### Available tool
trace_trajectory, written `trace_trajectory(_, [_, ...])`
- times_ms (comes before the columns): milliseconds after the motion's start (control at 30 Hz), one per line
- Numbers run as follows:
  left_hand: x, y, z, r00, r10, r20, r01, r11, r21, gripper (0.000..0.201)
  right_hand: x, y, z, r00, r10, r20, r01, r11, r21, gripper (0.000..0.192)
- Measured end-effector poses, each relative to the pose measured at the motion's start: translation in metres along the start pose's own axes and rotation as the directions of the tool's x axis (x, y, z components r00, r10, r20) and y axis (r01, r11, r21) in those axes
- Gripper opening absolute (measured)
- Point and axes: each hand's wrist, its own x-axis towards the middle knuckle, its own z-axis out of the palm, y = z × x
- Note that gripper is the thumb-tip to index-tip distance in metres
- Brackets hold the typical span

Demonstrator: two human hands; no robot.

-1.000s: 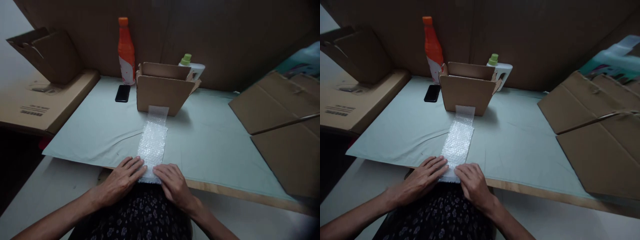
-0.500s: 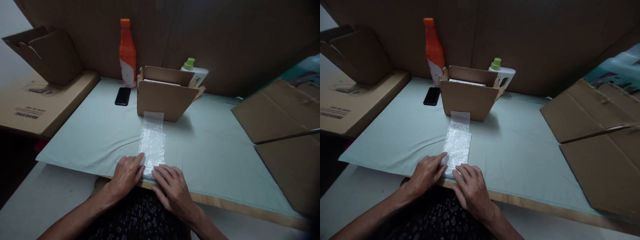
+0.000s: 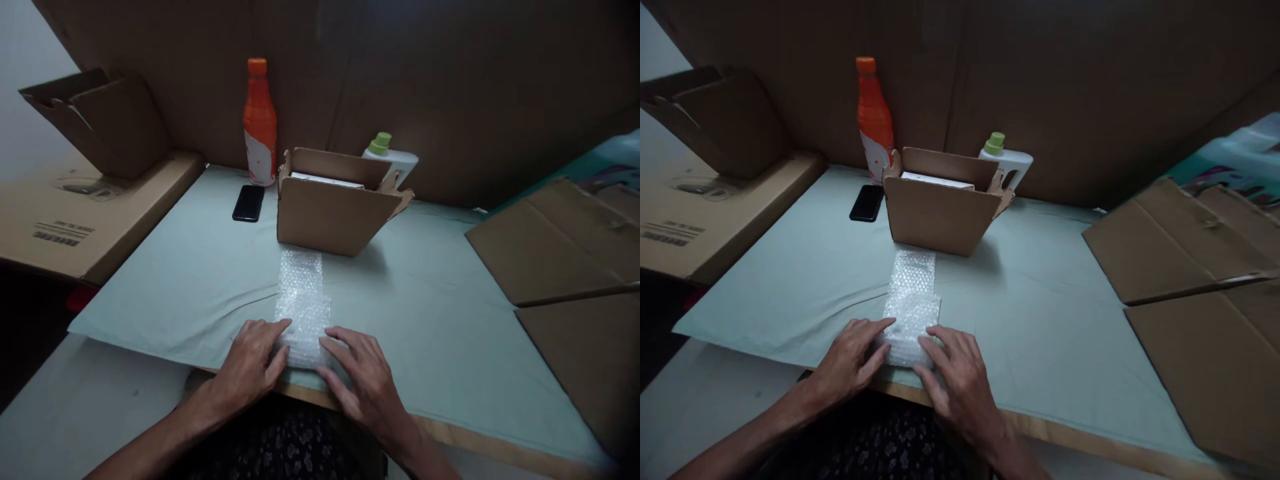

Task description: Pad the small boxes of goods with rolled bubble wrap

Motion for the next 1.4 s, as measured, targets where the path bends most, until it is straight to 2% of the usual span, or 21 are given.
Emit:
trace_trajectory(100, [0.008,-0.003,0.002,0.998,-0.012,-0.056,0.019,0.992,0.125,0.036,-0.001,-0.001,0.006,0.992,-0.077,0.101,0.087,0.992,-0.097,0.032])
trace_trajectory(167, [0.007,-0.002,0.000,0.993,0.043,-0.108,-0.028,0.991,0.133,0.037,0.004,0.000,0.009,0.991,-0.075,0.109,0.085,0.993,-0.086,0.030])
trace_trajectory(267, [-0.002,0.002,-0.005,0.981,0.174,-0.082,-0.170,0.984,0.054,0.043,0.013,0.004,0.009,0.994,0.006,0.108,-0.015,0.997,0.078,0.027])
trace_trajectory(333, [-0.004,0.004,-0.008,0.979,0.200,-0.036,-0.200,0.980,-0.005,0.045,0.017,0.008,0.006,0.985,0.072,0.158,-0.100,0.979,0.177,0.026])
trace_trajectory(433, [0.009,0.001,-0.008,0.988,0.156,-0.022,-0.157,0.987,-0.041,0.044,0.019,0.014,0.002,0.989,0.108,0.105,-0.121,0.985,0.123,0.028])
trace_trajectory(533, [0.038,-0.010,-0.005,0.997,0.070,-0.020,-0.068,0.996,0.061,0.041,0.022,0.015,0.003,1.000,0.017,-0.005,-0.017,0.997,-0.075,0.035])
trace_trajectory(633, [0.063,-0.021,-0.004,0.999,-0.030,-0.029,0.034,0.989,0.141,0.036,0.032,0.018,0.009,0.992,-0.053,0.114,0.076,0.973,-0.217,0.036])
trace_trajectory(700, [0.067,-0.024,-0.005,0.992,-0.088,-0.092,0.094,0.993,0.069,0.037,0.044,0.024,0.015,0.982,-0.032,0.185,0.078,0.966,-0.247,0.033])
trace_trajectory(733, [0.064,-0.023,-0.006,0.980,-0.141,-0.141,0.138,0.990,-0.032,0.042,0.051,0.029,0.017,0.981,-0.010,0.195,0.057,0.970,-0.236,0.032])
trace_trajectory(800, [0.052,-0.017,-0.008,0.922,-0.329,-0.202,0.236,0.895,-0.378,0.057,0.063,0.039,0.019,0.981,0.048,0.187,-0.016,0.985,-0.170,0.032])
trace_trajectory(833, [0.044,-0.013,-0.009,0.879,-0.445,-0.172,0.276,0.768,-0.577,0.065,0.068,0.043,0.018,0.979,0.080,0.185,-0.058,0.990,-0.125,0.033])
trace_trajectory(900, [0.030,-0.002,-0.008,0.796,-0.606,0.001,0.318,0.416,-0.852,0.081,0.075,0.046,0.013,0.968,0.141,0.206,-0.138,0.990,-0.029,0.034])
trace_trajectory(967, [0.020,0.008,-0.005,0.752,-0.636,0.175,0.314,0.111,-0.943,0.094,0.076,0.042,0.006,0.943,0.186,0.275,-0.214,0.974,0.073,0.034])
trace_trajectory(1000, [0.018,0.012,-0.003,0.741,-0.628,0.237,0.311,0.008,-0.951,0.100,0.074,0.038,0.002,0.924,0.197,0.328,-0.251,0.959,0.131,0.035])
trace_trajectory(1067, [0.018,0.017,0.001,0.732,-0.604,0.314,0.306,-0.120,-0.945,0.107,0.068,0.029,-0.004,0.879,0.199,0.434,-0.322,0.918,0.233,0.034])
trace_trajectory(1100, [0.019,0.018,0.003,0.731,-0.594,0.337,0.305,-0.157,-0.939,0.108,0.064,0.025,-0.007,0.868,0.205,0.452,-0.350,0.899,0.264,0.033])
trace_trajectory(1167, [0.022,0.021,0.006,0.739,-0.579,0.344,0.291,-0.187,-0.938,0.108,0.054,0.022,-0.011,0.884,0.274,0.378,-0.393,0.874,0.286,0.035])
trace_trajectory(1200, [0.023,0.022,0.008,0.751,-0.576,0.323,0.267,-0.182,-0.946,0.107,0.049,0.021,-0.012,0.892,0.335,0.305,-0.423,0.856,0.297,0.041])
trace_trajectory(1267, [0.024,0.024,0.010,0.779,-0.569,0.262,0.215,-0.149,-0.965,0.106,0.039,0.021,-0.012,0.865,0.456,0.209,-0.501,0.771,0.393,0.062])
trace_trajectory(1333, [0.024,0.027,0.015,0.806,-0.550,0.220,0.196,-0.103,-0.975,0.107,0.031,0.021,-0.010,0.815,0.501,0.292,-0.565,0.575,0.591,0.078])
trace_trajectory(1400, [0.024,0.027,0.020,0.836,-0.505,0.217,0.237,-0.025,-0.971,0.105,0.026,0.021,-0.007,0.787,0.460,0.411,-0.590,0.365,0.721,0.074])
